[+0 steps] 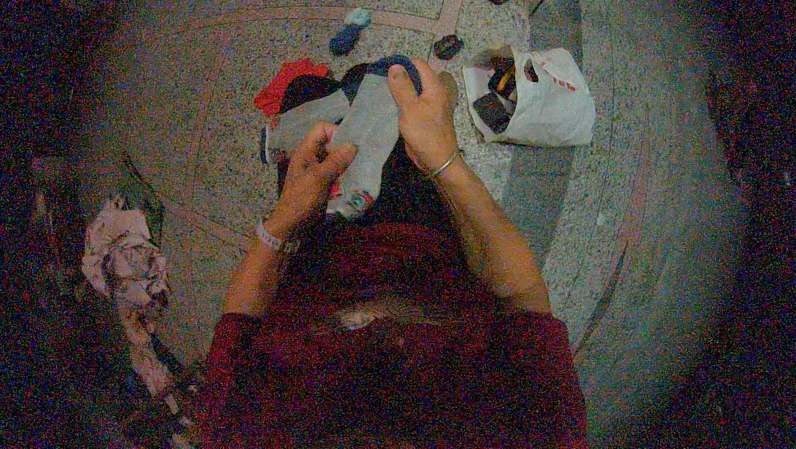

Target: The person holds and folds pairs of socks by hand, turning the cuff of one sock over the other to secure them.

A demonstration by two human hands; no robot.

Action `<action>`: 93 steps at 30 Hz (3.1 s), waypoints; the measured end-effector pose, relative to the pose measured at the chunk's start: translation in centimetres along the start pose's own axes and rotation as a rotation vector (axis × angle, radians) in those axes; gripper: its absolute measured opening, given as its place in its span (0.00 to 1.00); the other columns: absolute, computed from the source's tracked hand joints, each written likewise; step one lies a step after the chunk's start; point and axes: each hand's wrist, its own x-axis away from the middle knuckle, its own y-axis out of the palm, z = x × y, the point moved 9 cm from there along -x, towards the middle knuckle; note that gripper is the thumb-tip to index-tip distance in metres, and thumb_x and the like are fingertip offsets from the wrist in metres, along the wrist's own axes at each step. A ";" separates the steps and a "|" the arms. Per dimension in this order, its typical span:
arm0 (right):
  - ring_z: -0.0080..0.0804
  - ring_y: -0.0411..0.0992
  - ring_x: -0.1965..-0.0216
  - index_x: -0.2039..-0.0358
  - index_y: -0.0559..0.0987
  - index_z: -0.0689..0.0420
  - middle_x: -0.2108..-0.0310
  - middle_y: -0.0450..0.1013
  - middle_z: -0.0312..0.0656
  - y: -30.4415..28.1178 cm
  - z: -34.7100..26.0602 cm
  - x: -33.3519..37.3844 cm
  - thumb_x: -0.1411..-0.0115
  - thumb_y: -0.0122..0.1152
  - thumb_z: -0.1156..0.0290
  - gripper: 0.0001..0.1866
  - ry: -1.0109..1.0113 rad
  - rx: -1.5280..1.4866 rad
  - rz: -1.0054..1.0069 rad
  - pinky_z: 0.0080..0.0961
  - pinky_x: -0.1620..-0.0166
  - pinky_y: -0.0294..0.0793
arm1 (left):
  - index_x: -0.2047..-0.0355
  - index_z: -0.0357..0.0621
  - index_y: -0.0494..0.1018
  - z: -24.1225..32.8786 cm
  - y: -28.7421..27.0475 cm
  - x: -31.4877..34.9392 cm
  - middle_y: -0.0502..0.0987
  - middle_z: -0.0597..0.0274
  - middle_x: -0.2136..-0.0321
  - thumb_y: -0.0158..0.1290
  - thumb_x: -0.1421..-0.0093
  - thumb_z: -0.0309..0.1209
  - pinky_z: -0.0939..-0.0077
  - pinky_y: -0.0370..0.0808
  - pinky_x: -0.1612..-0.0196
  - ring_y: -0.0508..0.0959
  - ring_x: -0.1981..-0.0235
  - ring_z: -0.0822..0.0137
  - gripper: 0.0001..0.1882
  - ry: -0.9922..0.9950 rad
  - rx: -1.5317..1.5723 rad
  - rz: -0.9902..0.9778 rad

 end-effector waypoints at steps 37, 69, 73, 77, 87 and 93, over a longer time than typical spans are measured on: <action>0.31 0.73 0.81 0.64 0.75 0.64 0.82 0.72 0.41 9.3 3.6 -5.7 0.48 0.67 0.60 0.20 -0.133 0.743 -0.319 0.31 0.77 0.72 | 0.68 0.42 0.74 2.5 -17.4 -5.2 0.77 0.68 0.73 0.57 0.43 0.36 0.82 0.68 0.68 0.73 0.71 0.76 0.11 -0.031 -0.273 0.108; 0.23 0.69 0.65 0.59 0.76 0.58 0.67 0.74 0.35 4.8 -1.4 -8.2 0.45 0.59 0.73 0.12 0.025 0.165 -0.391 0.21 0.60 0.70 | 0.58 0.42 0.62 4.4 -9.5 -2.2 0.71 0.57 0.66 0.56 0.43 0.34 0.74 0.69 0.64 0.71 0.68 0.67 0.17 0.185 -0.454 0.000; 0.23 0.69 0.65 0.59 0.75 0.59 0.67 0.74 0.34 3.6 -2.3 -7.4 0.44 0.59 0.72 0.12 0.045 0.167 -0.407 0.21 0.61 0.70 | 0.46 0.42 0.60 4.9 -5.8 -0.9 0.70 0.50 0.58 0.51 0.41 0.30 0.67 0.69 0.52 0.73 0.56 0.55 0.24 0.461 -0.421 -0.015; 0.20 0.69 0.65 0.57 0.75 0.59 0.66 0.73 0.33 2.7 -2.2 -6.8 0.44 0.60 0.73 0.13 0.024 0.188 -0.414 0.18 0.60 0.69 | 0.44 0.45 0.64 4.9 -2.7 -0.5 0.68 0.54 0.53 0.49 0.40 0.26 0.70 0.69 0.51 0.71 0.54 0.60 0.22 0.517 -0.500 -0.223; 0.18 0.69 0.64 0.57 0.74 0.60 0.66 0.73 0.32 4.1 -4.6 -4.8 0.44 0.59 0.75 0.13 -0.090 0.235 -0.499 0.17 0.60 0.70 | 0.39 0.45 0.60 2.0 -2.3 -1.5 0.66 0.51 0.44 0.50 0.42 0.27 0.70 0.66 0.44 0.68 0.45 0.60 0.29 0.358 -0.550 -0.319; 0.30 0.73 0.61 0.59 0.76 0.61 0.63 0.74 0.42 6.6 -9.3 -0.8 0.47 0.59 0.79 0.13 -0.488 0.389 -0.512 0.24 0.57 0.72 | 0.44 0.40 0.62 2.3 -3.4 -3.8 0.72 0.51 0.55 0.53 0.48 0.29 0.71 0.68 0.49 0.73 0.55 0.60 0.30 0.267 -0.473 -0.146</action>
